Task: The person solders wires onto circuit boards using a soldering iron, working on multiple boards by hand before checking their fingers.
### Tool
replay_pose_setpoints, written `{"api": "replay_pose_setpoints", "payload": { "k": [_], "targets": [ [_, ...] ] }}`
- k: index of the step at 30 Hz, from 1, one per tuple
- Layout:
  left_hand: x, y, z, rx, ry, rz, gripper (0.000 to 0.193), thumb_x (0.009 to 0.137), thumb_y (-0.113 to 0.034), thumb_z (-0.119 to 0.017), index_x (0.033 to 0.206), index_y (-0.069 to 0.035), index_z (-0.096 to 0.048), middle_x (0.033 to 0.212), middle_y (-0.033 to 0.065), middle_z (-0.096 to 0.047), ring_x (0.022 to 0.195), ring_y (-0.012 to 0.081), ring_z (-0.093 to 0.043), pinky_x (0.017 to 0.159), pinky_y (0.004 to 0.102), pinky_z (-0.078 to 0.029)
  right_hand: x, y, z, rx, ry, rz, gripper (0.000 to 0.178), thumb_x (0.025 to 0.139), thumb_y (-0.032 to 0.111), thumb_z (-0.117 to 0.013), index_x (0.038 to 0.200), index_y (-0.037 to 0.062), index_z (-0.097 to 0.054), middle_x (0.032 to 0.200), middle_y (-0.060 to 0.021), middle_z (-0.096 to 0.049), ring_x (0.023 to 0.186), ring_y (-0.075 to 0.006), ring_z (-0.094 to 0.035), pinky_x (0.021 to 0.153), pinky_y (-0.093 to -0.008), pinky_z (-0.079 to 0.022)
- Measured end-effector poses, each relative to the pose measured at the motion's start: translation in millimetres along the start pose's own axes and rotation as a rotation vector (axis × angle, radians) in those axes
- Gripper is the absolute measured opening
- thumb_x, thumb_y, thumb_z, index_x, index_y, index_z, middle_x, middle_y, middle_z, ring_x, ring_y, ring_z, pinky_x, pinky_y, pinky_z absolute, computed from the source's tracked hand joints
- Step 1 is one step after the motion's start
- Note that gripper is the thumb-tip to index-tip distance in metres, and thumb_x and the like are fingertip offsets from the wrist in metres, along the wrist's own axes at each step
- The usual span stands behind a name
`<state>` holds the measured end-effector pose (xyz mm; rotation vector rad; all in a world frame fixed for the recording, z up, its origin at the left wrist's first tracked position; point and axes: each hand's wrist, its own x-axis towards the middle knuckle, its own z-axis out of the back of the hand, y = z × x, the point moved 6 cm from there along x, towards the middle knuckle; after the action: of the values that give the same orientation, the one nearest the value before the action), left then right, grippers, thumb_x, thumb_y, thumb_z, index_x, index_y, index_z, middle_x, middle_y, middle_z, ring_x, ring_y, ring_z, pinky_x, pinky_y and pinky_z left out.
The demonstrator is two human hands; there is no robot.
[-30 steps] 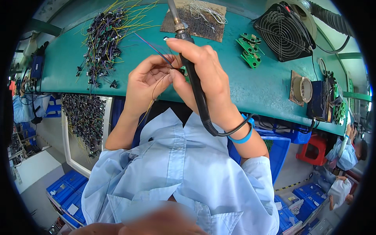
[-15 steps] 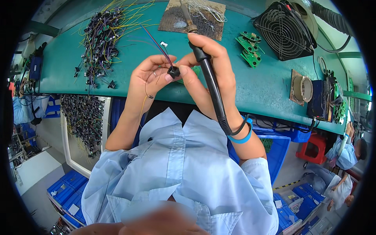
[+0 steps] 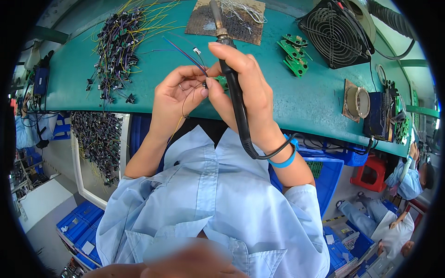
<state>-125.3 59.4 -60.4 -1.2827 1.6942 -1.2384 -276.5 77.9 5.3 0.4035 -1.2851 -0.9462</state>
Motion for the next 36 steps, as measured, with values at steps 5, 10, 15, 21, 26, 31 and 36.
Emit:
{"api": "replay_pose_setpoints", "payload": {
  "k": [5,10,15,21,26,31,36],
  "targets": [
    [0.7,-0.2,-2.0,0.101,-0.006,-0.093,0.043,0.090,0.008,-0.072,0.131,0.003,-0.062,0.115,0.0113,-0.065,0.100,0.0134,-0.064,0.090,0.0239,-0.055,2.0,-1.2,0.3,0.037,0.037,-0.026,0.064,0.081,-0.010,-0.071,0.142,-0.0004,-0.052,0.102,-0.0107,-0.069,0.083,-0.0171,-0.066,0.080,-0.0275,-0.054],
    [1.4,4.3,-7.3,-0.183,-0.052,0.008,0.038,0.091,0.009,-0.070,0.128,0.001,-0.066,0.115,0.0091,-0.063,0.097,0.0141,-0.063,0.090,0.0242,-0.054,4.3,-18.2,2.0,0.394,-0.002,-0.248,0.065,0.084,-0.010,-0.069,0.144,0.0021,-0.049,0.097,-0.0093,-0.068,0.083,-0.0154,-0.065,0.076,-0.0249,-0.052],
    [-6.8,-4.6,-13.5,0.089,0.098,-0.268,0.032,0.092,0.008,-0.068,0.122,-0.002,-0.071,0.118,0.0084,-0.064,0.094,0.0142,-0.061,0.089,0.0243,-0.052,-0.9,-35.3,-2.6,0.725,-0.062,-0.491,0.065,0.088,-0.009,-0.066,0.148,0.0038,-0.045,0.092,-0.0083,-0.065,0.081,-0.0151,-0.064,0.072,-0.0240,-0.050],
    [-22.9,-22.9,10.0,0.604,0.407,-0.327,0.033,0.094,0.008,-0.066,0.126,0.001,-0.070,0.120,0.0132,-0.069,0.100,0.0171,-0.067,0.093,0.0267,-0.057,-5.6,-28.9,10.4,0.681,-0.076,-0.437,0.064,0.090,-0.008,-0.066,0.148,0.0027,-0.043,0.090,-0.0073,-0.063,0.081,-0.0155,-0.063,0.074,-0.0246,-0.052],
    [-52.0,-42.2,139.6,0.427,0.033,0.442,0.016,0.098,-0.008,-0.071,0.113,-0.003,-0.074,0.100,0.0085,-0.074,0.083,0.0138,-0.070,0.077,0.0244,-0.058,-12.2,-23.7,7.0,0.697,-0.016,-0.345,0.065,0.090,-0.008,-0.067,0.148,0.0028,-0.042,0.091,-0.0075,-0.063,0.082,-0.0162,-0.065,0.076,-0.0252,-0.053],
    [-16.0,-54.8,185.2,0.557,-0.190,0.118,0.011,0.097,-0.009,-0.072,0.105,-0.002,-0.073,0.094,0.0052,-0.071,0.081,0.0114,-0.065,0.075,0.0225,-0.054,-14.8,-8.4,-12.2,0.669,0.055,-0.358,0.063,0.090,-0.010,-0.064,0.146,0.0003,-0.040,0.088,-0.0095,-0.062,0.079,-0.0210,-0.067,0.081,-0.0347,-0.058],
    [1.8,-67.0,86.7,0.629,-0.184,0.011,0.009,0.095,-0.007,-0.073,0.101,-0.001,-0.072,0.096,0.0046,-0.070,0.083,0.0106,-0.062,0.076,0.0232,-0.052,-28.0,-13.8,-6.6,0.486,0.025,-0.354,0.062,0.086,-0.012,-0.067,0.142,-0.0009,-0.045,0.085,-0.0064,-0.066,0.074,-0.0146,-0.066,0.072,-0.0241,-0.054]
  ]
}}
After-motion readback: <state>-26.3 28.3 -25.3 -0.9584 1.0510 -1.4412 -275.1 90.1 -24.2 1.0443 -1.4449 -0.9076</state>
